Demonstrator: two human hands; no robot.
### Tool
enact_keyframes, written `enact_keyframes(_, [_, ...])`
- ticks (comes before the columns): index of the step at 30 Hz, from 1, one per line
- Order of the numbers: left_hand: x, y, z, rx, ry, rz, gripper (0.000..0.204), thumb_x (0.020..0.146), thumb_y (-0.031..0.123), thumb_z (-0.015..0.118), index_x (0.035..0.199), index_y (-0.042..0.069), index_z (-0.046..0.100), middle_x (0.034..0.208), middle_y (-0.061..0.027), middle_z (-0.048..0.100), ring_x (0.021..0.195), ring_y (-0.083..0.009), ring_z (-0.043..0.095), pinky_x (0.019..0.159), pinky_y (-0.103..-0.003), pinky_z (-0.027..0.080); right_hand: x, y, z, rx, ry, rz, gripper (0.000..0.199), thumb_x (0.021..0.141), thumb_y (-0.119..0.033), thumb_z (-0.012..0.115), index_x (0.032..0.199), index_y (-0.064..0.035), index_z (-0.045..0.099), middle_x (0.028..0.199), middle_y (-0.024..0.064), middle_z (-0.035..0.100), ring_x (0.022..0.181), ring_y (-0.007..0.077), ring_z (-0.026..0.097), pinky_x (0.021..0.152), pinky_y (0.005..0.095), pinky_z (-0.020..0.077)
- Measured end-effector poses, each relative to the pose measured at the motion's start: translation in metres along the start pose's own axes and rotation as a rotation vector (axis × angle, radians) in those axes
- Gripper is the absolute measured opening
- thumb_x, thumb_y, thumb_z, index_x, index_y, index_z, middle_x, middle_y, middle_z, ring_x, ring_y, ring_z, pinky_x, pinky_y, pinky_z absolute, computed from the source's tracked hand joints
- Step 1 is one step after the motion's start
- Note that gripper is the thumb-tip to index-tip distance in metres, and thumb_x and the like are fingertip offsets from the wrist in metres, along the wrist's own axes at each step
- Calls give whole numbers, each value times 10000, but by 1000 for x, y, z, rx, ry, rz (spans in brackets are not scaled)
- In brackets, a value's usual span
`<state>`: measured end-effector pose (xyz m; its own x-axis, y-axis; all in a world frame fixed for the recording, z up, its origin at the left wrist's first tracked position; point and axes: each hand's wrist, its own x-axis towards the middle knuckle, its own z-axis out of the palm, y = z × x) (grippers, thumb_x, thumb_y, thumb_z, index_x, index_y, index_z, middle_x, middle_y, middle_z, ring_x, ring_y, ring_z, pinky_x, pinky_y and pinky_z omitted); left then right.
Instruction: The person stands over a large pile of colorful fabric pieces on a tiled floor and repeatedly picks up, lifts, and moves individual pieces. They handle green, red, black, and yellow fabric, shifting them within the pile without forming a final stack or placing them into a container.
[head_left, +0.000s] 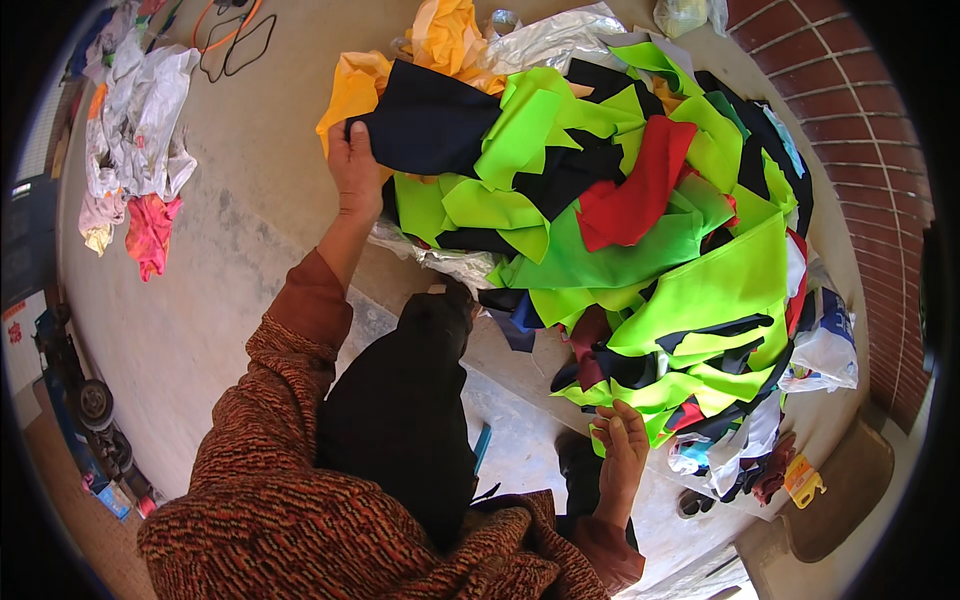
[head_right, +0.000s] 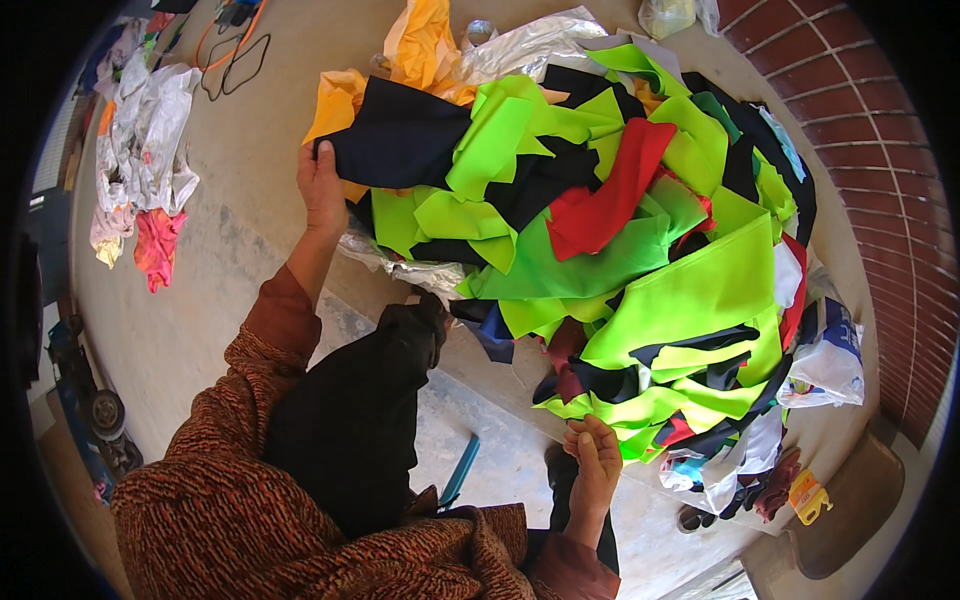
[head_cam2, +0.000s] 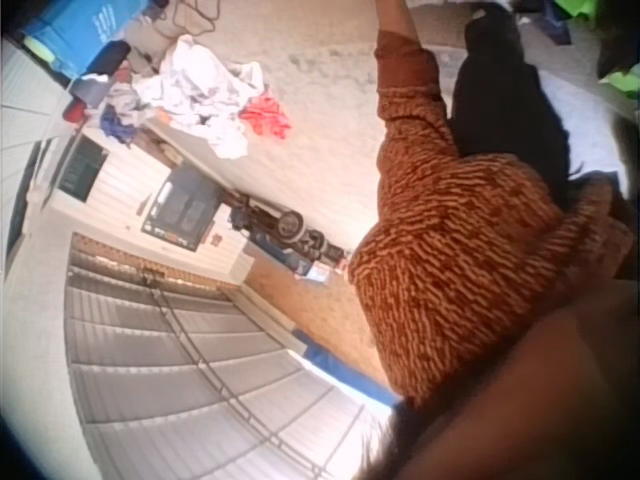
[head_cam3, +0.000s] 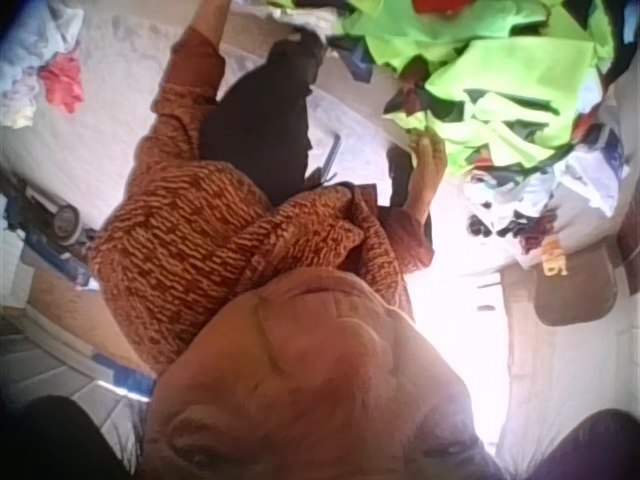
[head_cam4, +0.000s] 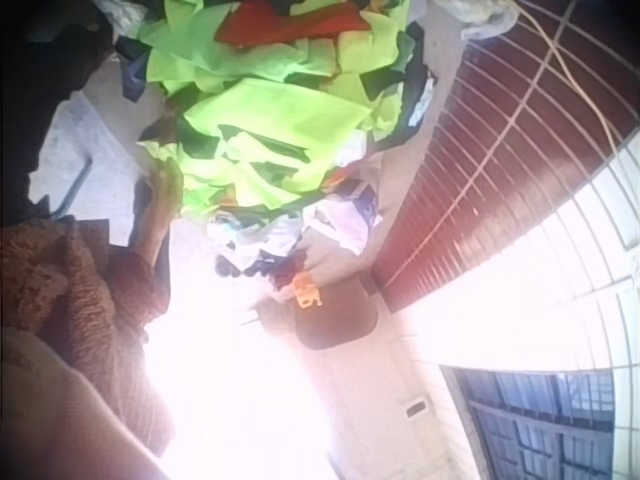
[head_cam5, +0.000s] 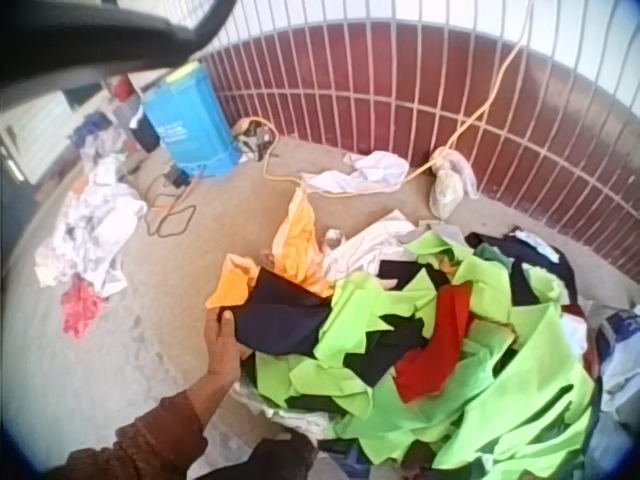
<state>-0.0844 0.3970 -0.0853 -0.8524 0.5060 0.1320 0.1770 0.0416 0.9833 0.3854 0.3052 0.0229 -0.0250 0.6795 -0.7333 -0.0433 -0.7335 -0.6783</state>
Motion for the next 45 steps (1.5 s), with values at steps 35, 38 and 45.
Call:
enact_keyframes(35, [-30, -39, 95, 870, -786, 276, 222, 732, 254, 685, 803, 52, 629, 802, -103, 597, 754, -340, 601, 643, -426, 469, 4, 9, -3, -4, -6, 21, 263, 905, -113, 548, 1141, 0, 528, 1002, 117, 637, 821, 133, 628, 733, 233, 510])
enact_keyframes(38, [-19, -39, 82, 721, -829, 213, 244, 734, 259, 706, 767, 30, 629, 721, -99, 601, 670, -323, 586, 608, -391, 451, 4, 8, -3, -4, -8, 25, 265, 905, -113, 548, 1143, 2, 528, 1001, 118, 637, 818, 134, 629, 732, 231, 510])
enact_keyframes(45, [-17, -25, 67, 317, -831, -49, 300, 718, 251, 767, 712, 6, 594, 613, -60, 567, 553, -129, 546, 539, -280, 419, 4, 7, -1, 3, -11, 11, 270, 905, -107, 546, 1151, 2, 531, 1004, 117, 639, 819, 130, 629, 731, 230, 510])
